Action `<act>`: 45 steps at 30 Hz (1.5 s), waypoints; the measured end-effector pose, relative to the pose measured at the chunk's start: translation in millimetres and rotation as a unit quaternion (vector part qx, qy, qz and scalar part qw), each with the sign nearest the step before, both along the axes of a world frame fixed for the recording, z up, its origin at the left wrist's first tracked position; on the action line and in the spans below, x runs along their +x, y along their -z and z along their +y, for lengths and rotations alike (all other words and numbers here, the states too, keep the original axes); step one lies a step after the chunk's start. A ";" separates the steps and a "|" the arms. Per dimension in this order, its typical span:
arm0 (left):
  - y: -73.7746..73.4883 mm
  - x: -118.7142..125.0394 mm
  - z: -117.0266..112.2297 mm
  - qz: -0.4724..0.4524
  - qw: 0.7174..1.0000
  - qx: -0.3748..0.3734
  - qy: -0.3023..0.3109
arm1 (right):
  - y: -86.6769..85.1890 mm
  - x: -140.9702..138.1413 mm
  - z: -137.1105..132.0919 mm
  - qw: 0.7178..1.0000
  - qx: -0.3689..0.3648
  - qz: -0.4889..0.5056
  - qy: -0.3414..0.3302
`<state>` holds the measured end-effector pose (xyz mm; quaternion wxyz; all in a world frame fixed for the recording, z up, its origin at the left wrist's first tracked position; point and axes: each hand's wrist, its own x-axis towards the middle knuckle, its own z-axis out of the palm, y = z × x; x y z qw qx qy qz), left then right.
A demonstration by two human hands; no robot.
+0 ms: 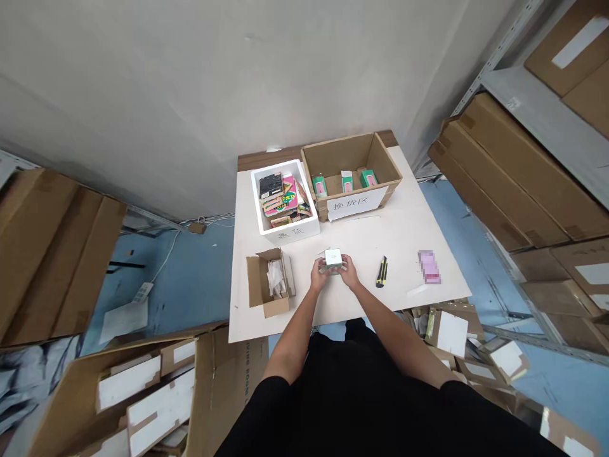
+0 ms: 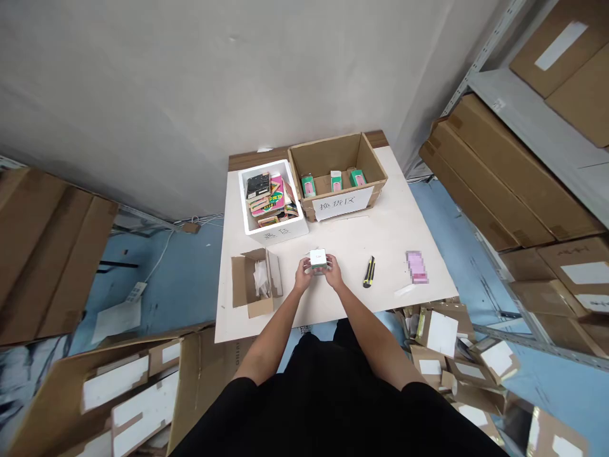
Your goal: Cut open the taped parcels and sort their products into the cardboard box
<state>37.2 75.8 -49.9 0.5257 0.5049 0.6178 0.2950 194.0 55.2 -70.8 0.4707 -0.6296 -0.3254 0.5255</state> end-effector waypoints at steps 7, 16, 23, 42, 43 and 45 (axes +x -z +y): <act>-22.5 37.9 42.1 0.027 0.998 0.064 -0.001 | -28.2 47.6 54.2 0.999 0.033 0.033 -0.024; -147.5 78.4 166.6 0.008 0.964 0.264 0.016 | -142.9 110.9 196.1 0.972 0.225 0.018 -0.062; -242.6 88.7 275.9 0.045 0.940 0.337 -0.028 | -230.6 116.9 317.5 0.951 0.308 -0.028 -0.029; -168.8 -45.5 166.7 0.051 0.947 0.316 0.001 | -131.4 17.3 165.6 0.956 0.200 -0.191 -0.099; -155.4 -54.5 153.4 0.049 0.954 0.295 0.015 | -115.0 6.8 150.1 0.956 0.177 -0.209 -0.107; -129.2 -71.4 126.0 0.049 0.966 0.250 0.042 | -83.3 -12.6 120.4 0.950 0.129 -0.250 -0.136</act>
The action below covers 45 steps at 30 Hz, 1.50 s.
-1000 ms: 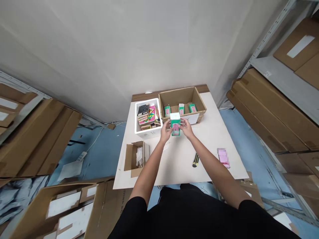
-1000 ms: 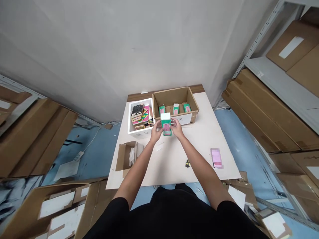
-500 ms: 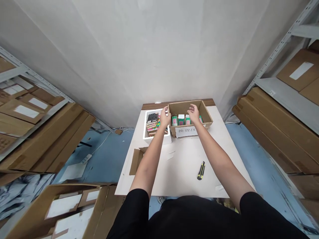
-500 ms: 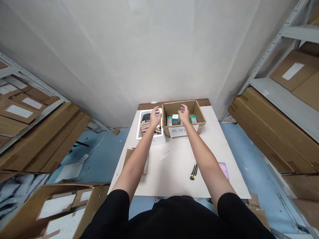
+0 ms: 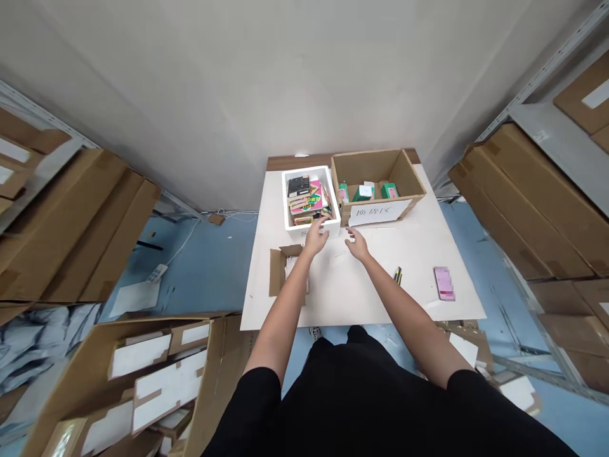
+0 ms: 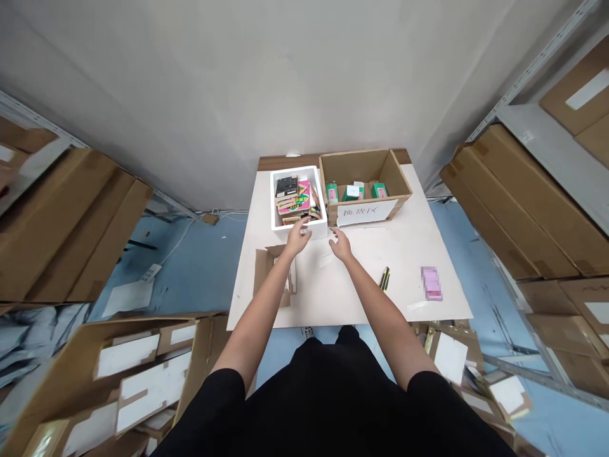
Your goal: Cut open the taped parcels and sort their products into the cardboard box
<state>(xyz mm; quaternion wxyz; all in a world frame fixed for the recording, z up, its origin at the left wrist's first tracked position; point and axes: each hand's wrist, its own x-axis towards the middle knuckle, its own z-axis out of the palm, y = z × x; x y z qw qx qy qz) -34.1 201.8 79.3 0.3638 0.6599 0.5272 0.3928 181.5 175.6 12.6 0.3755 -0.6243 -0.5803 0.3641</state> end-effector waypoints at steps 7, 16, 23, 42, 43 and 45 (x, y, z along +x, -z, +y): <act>63.0 -47.7 -87.2 0.039 0.996 -0.051 0.056 | 83.1 -40.1 -58.1 0.953 -0.167 -0.236 -0.086; 70.5 -114.6 -142.1 0.102 0.994 0.025 0.027 | 130.7 -68.5 -69.5 0.877 -0.249 -0.388 -0.137; 74.6 -163.7 -154.4 0.176 0.984 0.027 -0.005 | 118.7 -86.7 -96.5 0.893 -0.264 -0.358 -0.069; 88.1 -179.2 -208.3 0.223 0.974 -0.023 0.007 | 110.5 -113.3 -149.9 0.909 -0.295 -0.293 -0.032; 87.8 -179.0 -210.6 0.226 0.974 -0.021 0.001 | 103.1 -113.9 -147.8 0.921 -0.269 -0.281 -0.013; 88.0 -178.0 -214.0 0.232 0.973 -0.020 -0.003 | 84.8 -117.6 -143.5 0.951 -0.185 -0.248 0.028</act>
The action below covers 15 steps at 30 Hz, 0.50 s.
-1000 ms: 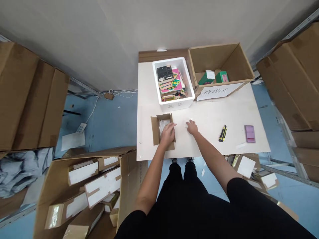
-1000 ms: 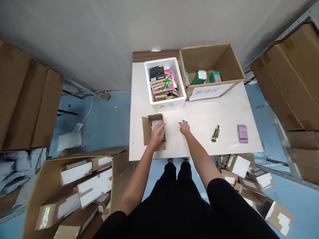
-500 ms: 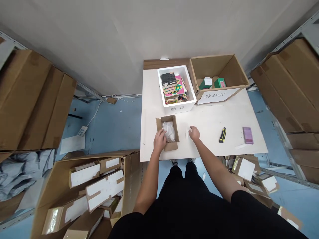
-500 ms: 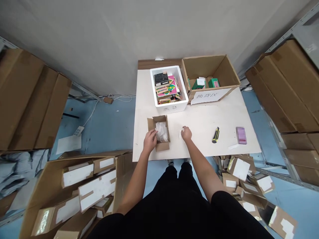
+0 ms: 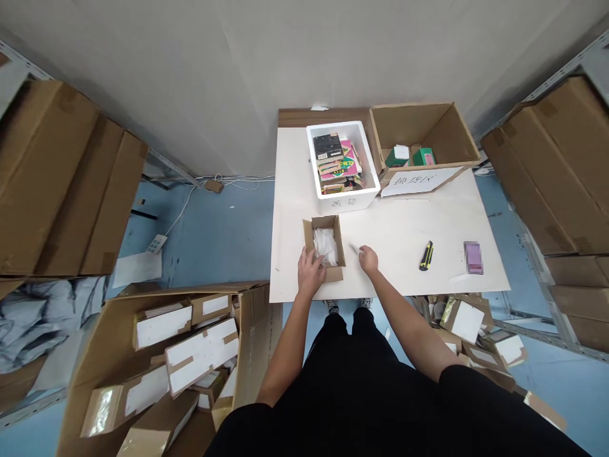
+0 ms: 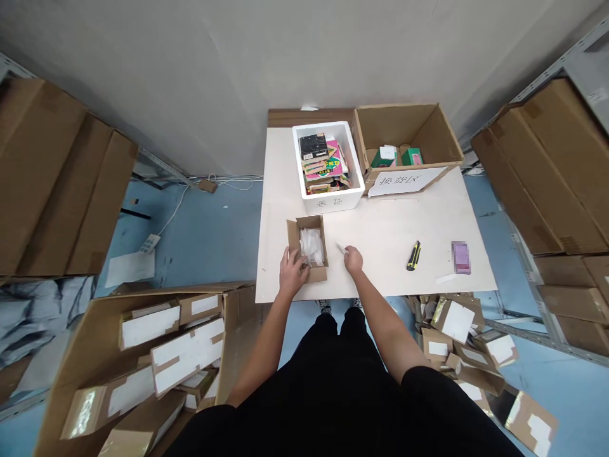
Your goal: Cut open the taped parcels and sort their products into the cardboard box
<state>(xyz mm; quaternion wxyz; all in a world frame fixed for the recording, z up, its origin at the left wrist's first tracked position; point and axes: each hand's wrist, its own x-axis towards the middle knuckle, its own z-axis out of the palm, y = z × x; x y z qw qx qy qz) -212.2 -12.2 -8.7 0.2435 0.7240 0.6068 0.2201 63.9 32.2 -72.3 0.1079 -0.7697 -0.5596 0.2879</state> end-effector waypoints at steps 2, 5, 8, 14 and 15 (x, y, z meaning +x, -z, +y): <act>2.1 1.4 -1.6 0.009 1.000 -0.010 0.009 | -19.9 -9.9 4.9 0.994 0.106 0.033 0.011; 9.4 2.9 -1.9 0.033 0.998 -0.041 0.026 | -44.0 -39.0 15.4 0.978 0.189 0.082 -0.015; 20.4 1.9 -2.7 0.058 0.994 -0.086 0.037 | -54.3 -74.1 27.8 0.973 0.160 0.120 -0.113; 35.9 4.5 -10.4 0.028 0.994 -0.106 0.009 | -53.5 -86.8 18.1 0.975 0.061 0.081 -0.195; 36.3 6.9 -11.6 0.019 0.994 -0.108 -0.003 | -53.1 -79.7 10.1 0.974 0.072 0.063 -0.207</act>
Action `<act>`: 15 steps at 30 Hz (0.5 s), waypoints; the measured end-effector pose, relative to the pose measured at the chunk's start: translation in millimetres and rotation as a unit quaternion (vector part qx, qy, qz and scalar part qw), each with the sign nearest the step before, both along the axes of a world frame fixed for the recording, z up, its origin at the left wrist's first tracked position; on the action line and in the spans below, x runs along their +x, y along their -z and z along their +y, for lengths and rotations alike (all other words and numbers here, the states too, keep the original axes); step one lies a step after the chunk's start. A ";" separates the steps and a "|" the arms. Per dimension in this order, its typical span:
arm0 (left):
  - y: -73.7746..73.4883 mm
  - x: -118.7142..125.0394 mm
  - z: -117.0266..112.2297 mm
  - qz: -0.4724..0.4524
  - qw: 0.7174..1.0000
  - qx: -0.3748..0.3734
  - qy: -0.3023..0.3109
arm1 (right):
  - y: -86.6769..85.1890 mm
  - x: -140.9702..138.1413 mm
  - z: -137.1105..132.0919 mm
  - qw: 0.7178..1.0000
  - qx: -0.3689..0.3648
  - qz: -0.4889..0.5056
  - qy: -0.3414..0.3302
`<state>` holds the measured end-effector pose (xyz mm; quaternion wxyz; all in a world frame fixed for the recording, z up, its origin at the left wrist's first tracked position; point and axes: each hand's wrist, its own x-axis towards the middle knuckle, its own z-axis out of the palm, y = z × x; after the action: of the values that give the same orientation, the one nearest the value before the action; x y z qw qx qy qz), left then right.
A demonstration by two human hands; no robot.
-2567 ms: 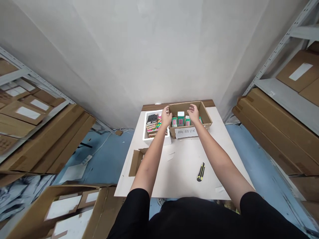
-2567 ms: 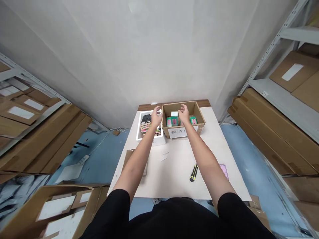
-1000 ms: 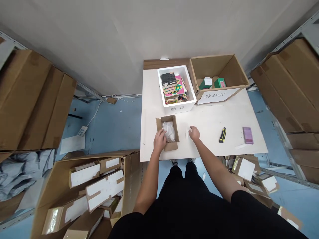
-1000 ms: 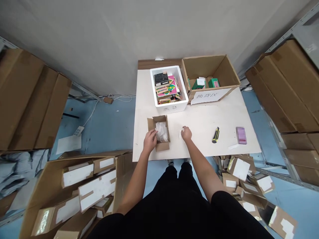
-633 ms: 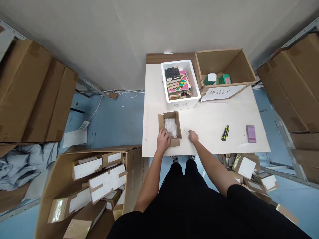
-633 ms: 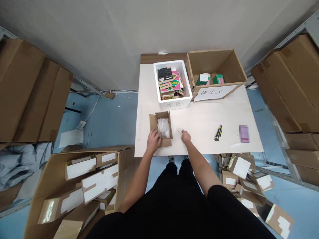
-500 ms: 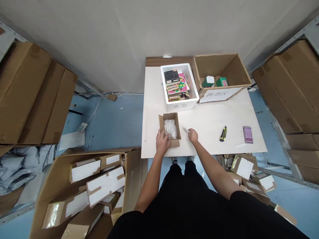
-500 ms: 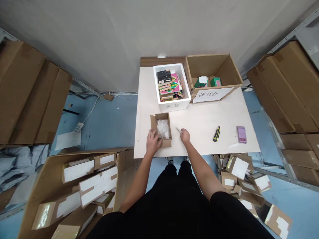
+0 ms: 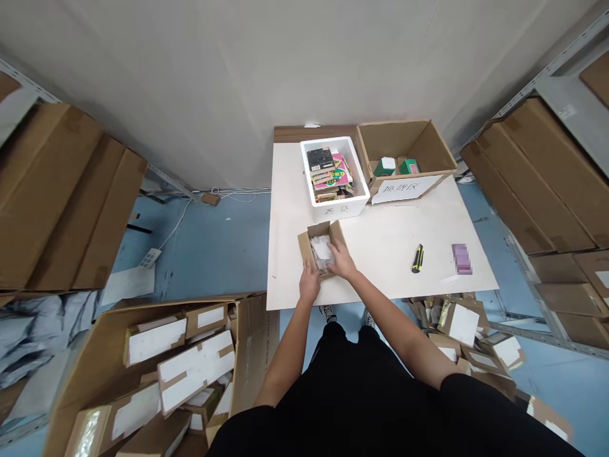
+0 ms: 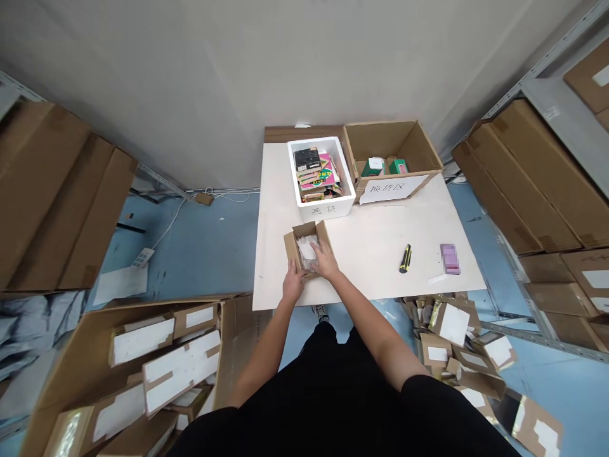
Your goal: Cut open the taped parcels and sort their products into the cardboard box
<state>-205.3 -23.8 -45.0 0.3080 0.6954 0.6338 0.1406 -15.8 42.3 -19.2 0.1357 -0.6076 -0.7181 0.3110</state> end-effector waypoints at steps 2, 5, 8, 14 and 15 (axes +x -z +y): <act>-0.9 6.6 -2.1 -0.010 1.000 -0.008 -0.023 | 1.0 18.3 -18.3 0.999 0.021 -0.039 -0.021; -5.1 21.8 -5.6 -0.028 0.999 -0.011 -0.020 | 3.3 48.0 -44.1 0.997 0.005 -0.078 -0.025; -13.3 46.0 -8.1 -0.048 0.999 0.005 0.010 | 3.1 77.4 -62.3 0.997 0.024 -0.078 0.015; -50.3 134.5 4.0 -0.071 0.988 0.091 0.099 | -20.6 162.9 -92.0 0.981 0.131 -0.041 0.137; -58.3 155.7 6.8 -0.077 0.984 0.110 0.115 | -27.1 182.5 -99.0 0.976 0.144 -0.032 0.162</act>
<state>-49.6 -17.1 13.3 0.2916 0.7806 0.5045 0.2259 166.8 -56.8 8.0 0.2470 -0.7000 -0.6510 0.1586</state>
